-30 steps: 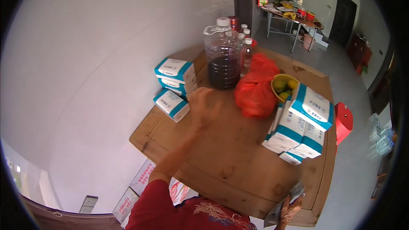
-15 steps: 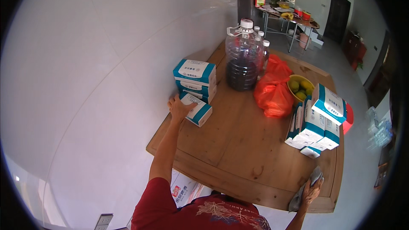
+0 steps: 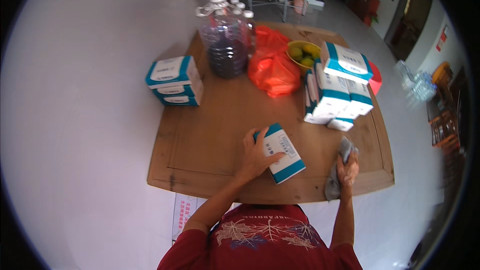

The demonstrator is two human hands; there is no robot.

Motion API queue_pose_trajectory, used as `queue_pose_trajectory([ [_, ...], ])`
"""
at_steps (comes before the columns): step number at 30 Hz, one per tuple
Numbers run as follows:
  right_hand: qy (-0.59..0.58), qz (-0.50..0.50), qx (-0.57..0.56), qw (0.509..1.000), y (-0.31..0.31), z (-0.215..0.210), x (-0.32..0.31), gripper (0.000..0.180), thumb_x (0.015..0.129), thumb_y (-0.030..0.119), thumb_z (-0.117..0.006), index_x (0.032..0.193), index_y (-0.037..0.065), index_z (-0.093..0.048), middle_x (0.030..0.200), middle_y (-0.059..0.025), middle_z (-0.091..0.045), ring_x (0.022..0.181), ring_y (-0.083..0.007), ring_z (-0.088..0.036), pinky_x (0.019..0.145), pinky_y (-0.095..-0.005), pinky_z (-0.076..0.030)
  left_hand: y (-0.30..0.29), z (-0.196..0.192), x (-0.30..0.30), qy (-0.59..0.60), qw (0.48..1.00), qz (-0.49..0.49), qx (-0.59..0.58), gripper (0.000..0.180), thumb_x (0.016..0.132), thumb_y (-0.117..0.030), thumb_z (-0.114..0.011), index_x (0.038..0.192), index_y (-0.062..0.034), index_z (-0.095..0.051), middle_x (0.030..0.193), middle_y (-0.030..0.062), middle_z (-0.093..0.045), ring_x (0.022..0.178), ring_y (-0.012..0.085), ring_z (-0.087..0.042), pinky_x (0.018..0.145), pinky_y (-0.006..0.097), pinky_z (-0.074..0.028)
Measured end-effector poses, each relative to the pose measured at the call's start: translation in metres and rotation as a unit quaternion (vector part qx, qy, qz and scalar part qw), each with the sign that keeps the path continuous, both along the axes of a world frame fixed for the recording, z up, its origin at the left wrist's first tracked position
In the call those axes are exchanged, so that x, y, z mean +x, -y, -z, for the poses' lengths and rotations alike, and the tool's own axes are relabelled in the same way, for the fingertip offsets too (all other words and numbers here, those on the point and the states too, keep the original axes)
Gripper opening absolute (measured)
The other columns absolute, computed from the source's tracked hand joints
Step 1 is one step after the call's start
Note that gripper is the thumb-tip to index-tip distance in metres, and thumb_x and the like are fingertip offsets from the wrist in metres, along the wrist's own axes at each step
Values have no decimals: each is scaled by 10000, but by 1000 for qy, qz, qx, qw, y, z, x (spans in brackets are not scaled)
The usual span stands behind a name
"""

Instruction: The person wipes the surfaces of multiple small white and blue boxes with a grey cloth. They handle the boxes one at a time, wiping each side before stacking them on a wooden table.

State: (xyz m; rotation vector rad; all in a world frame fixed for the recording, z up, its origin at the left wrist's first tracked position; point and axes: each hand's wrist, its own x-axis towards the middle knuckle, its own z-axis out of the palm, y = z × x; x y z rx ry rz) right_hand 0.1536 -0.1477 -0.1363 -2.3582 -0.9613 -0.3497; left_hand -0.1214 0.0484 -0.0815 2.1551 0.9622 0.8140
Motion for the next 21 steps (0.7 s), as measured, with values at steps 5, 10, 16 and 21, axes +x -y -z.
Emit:
queue_pose_trajectory([
  [5, -375, -155, 248, 880, -5, -43, -30, 291, 779, 120, -633, 1036, -8, -584, 812, -127, -628, 706, -259, -584, 680, -336, -481, 30, 22, 48, 175, 975, 70, -122, 952, 658, -303, -805, 1375, 0, -257, 1311, 214, -318, 1228, 354, -328, 1023, 442, -315],
  [10, -91, -373, 77, 920, -18, -89, -82, 467, 664, 49, -666, 1126, 35, -597, 1081, -153, -566, 954, -345, -542, 888, -437, -444, 33, 37, 53, 185, 956, 154, -169, 1164, 586, -286, -846, 1427, 18, -100, 1369, 229, -292, 1270, 335, -335, 1027, 427, -324],
  [16, -39, -389, 8, 921, -56, -76, -74, 453, 685, 121, -682, 1121, 32, -594, 1171, -132, -515, 1104, -346, -430, 925, -448, -381, 26, 20, 48, 144, 938, 235, -209, 1191, 584, -227, -846, 1444, 5, -55, 1283, 168, -422, 1153, 253, -465, 936, 363, -427],
  [21, 16, -387, -22, 922, -105, -76, -57, 372, 729, 214, -655, 1072, 72, -621, 1151, -90, -535, 1112, -273, -442, 877, -421, -324, 23, 9, 51, 148, 919, 255, -262, 1170, 592, -164, -841, 1451, -13, -61, 1271, 134, -435, 1135, 209, -473, 918, 325, -442],
])
